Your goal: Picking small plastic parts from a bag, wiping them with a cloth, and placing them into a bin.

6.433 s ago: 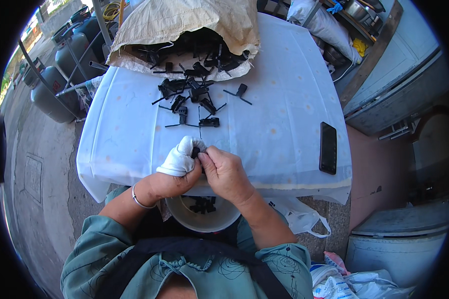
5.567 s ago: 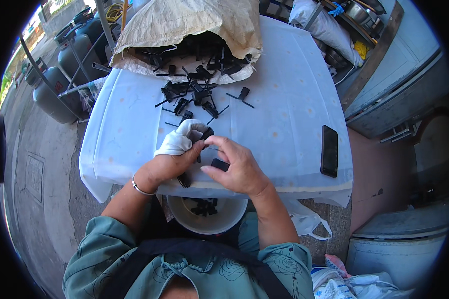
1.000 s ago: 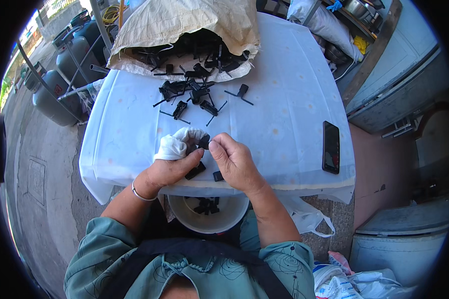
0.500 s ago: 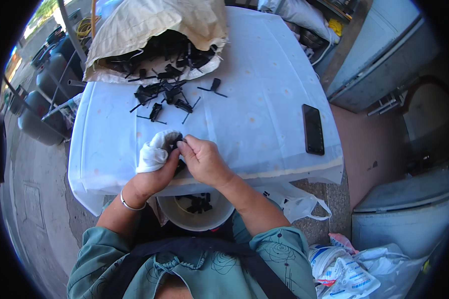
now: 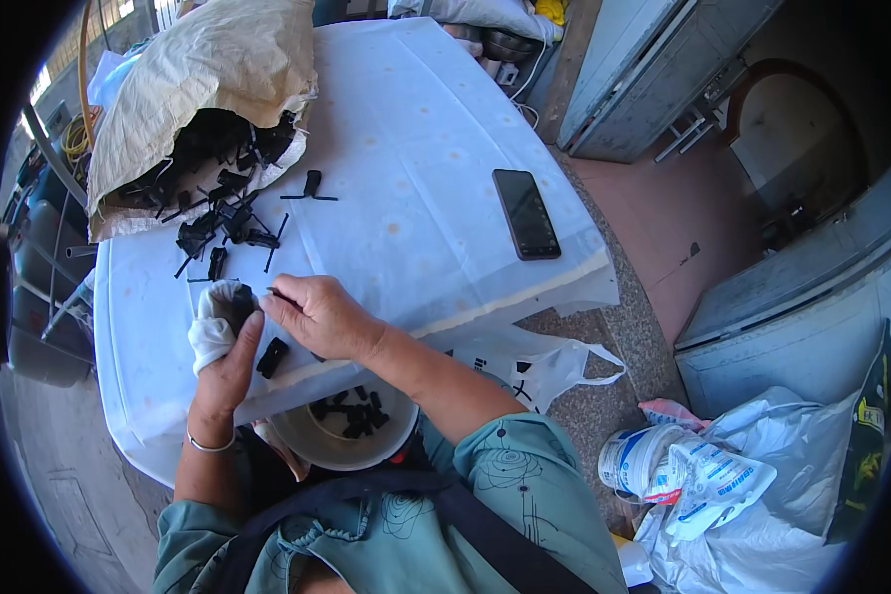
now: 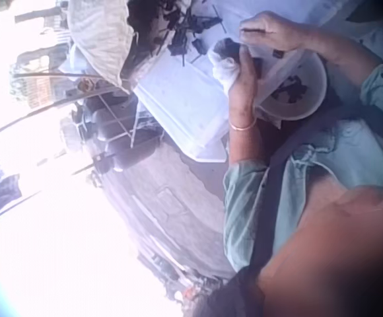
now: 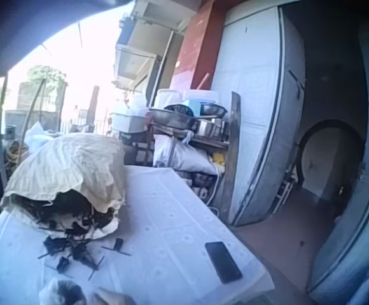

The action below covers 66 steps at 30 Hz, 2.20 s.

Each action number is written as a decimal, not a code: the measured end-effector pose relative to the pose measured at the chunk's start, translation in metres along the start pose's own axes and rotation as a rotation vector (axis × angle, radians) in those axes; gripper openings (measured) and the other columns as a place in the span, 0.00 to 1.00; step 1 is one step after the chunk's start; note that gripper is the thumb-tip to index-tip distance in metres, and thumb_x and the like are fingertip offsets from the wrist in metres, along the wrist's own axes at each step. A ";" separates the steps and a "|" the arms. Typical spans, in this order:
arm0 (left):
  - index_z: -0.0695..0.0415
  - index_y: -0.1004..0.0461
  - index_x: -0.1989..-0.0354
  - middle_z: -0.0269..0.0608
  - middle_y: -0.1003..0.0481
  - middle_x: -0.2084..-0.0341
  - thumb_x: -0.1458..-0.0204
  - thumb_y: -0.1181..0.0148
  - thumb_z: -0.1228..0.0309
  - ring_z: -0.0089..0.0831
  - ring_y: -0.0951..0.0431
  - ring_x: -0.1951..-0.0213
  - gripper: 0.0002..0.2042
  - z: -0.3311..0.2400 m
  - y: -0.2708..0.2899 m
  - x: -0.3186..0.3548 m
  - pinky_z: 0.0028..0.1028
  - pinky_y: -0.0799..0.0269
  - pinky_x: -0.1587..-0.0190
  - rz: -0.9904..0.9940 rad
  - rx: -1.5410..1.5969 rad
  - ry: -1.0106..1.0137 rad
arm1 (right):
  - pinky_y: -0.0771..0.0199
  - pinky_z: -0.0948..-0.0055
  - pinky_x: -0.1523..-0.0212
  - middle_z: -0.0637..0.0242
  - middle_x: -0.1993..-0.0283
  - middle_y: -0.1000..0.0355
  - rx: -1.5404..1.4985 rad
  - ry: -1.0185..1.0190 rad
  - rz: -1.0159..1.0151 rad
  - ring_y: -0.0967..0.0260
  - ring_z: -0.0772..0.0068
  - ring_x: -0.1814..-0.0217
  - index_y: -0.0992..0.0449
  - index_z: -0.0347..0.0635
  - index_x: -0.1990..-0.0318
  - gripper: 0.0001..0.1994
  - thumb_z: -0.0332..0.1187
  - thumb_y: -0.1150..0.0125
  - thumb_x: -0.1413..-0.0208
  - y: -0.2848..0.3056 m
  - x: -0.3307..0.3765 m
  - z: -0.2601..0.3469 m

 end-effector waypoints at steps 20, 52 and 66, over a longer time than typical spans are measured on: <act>0.60 0.36 0.53 0.29 0.34 0.72 0.45 0.53 0.78 0.14 0.38 0.74 0.12 0.011 -0.016 0.001 0.16 0.40 0.73 0.279 0.240 0.233 | 0.38 0.78 0.75 0.71 0.80 0.35 0.003 -0.162 0.156 0.41 0.81 0.77 0.29 0.36 0.72 0.09 0.32 0.40 0.46 -0.002 0.001 -0.013; 0.64 0.26 0.59 0.54 0.24 0.66 0.46 0.44 0.66 0.39 0.23 0.69 0.14 -0.004 0.001 -0.008 0.31 0.29 0.63 0.353 -0.372 0.169 | 0.28 0.61 0.68 0.53 0.68 0.27 0.870 -0.150 -0.029 0.28 0.53 0.68 0.30 0.46 0.50 0.16 0.31 0.45 0.48 0.020 -0.039 -0.046; 0.62 0.32 0.49 0.53 0.29 0.54 0.54 0.44 0.82 0.47 0.28 0.52 0.20 -0.007 -0.006 -0.029 0.34 0.34 0.49 -0.032 -0.658 -0.223 | 0.28 0.60 0.71 0.60 0.75 0.29 0.773 0.009 -0.147 0.28 0.55 0.70 0.29 0.48 0.60 0.08 0.31 0.46 0.49 0.019 -0.029 -0.042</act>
Point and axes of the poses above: each hand's wrist, its own x-axis away from the middle knuckle, its own y-axis out of the back of the hand, z = x × y, the point moved 7 cm from there along -x, towards the middle knuckle
